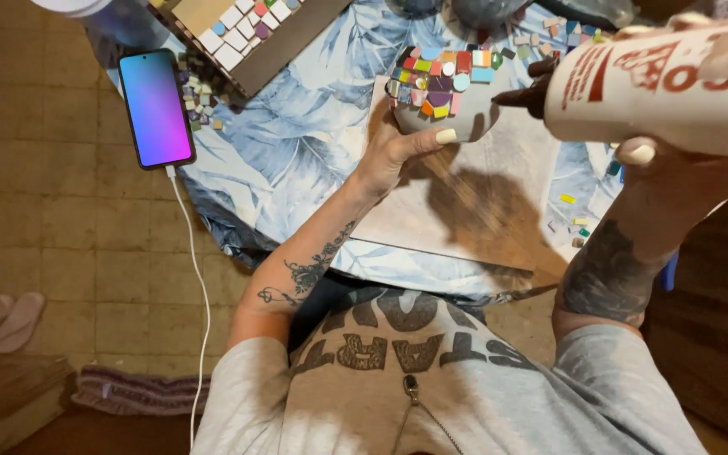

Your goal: Applying small colorful mosaic tiles to a ceramic cup using glue and tile nippers.

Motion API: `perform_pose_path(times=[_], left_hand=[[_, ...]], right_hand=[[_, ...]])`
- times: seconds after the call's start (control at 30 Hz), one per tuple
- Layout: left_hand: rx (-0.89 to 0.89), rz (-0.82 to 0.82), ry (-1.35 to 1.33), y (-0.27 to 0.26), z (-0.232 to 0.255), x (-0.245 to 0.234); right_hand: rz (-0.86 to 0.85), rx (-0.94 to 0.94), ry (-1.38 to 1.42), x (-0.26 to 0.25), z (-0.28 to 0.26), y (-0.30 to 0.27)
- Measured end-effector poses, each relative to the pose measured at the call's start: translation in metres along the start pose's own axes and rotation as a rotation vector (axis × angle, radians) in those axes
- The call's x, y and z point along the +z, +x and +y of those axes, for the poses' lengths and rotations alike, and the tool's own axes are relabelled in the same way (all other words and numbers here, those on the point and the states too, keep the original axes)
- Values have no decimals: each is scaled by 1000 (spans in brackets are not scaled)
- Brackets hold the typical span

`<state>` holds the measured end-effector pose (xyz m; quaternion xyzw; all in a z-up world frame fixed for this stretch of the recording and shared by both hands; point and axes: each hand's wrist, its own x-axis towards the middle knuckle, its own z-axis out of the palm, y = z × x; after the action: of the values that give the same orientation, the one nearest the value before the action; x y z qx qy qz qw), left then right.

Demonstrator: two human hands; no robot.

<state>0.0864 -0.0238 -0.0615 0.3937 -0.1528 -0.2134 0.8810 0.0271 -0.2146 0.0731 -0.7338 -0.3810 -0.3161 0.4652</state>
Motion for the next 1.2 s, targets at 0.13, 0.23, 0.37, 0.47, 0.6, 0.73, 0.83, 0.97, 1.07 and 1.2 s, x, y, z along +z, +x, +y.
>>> perform_pose_path(times=[0.13, 0.23, 0.37, 0.47, 0.6, 0.73, 0.83, 0.97, 1.07, 1.2], left_hand=[[-89, -55, 21, -2, 3, 2], [-61, -26, 6, -2, 6, 5], [-104, -10, 25, -2, 9, 7], [-109, -8, 48, -1, 8, 6], [-70, -32, 41, -1, 8, 6], [-72, -34, 44, -1, 4, 5], [29, -32, 22, 0, 9, 9], [48, -29, 42, -2, 13, 13], [39, -20, 57, -2, 10, 11], [-42, 10, 66, -2, 12, 11]], right_hand=[[1341, 746, 387, 2, 3, -39], [172, 231, -492, -34, 33, -107], [-82, 339, -86, -13, 13, -58], [-22, 390, -604, -43, 57, -129], [292, 163, -218, -32, 45, -115], [1373, 689, 434, 16, -16, -14], [1232, 735, 302, 0, 5, -49], [236, 213, -445, -29, 38, -115], [211, 251, -584, -33, 43, -125], [-422, -181, -2068, -52, 59, -169]])
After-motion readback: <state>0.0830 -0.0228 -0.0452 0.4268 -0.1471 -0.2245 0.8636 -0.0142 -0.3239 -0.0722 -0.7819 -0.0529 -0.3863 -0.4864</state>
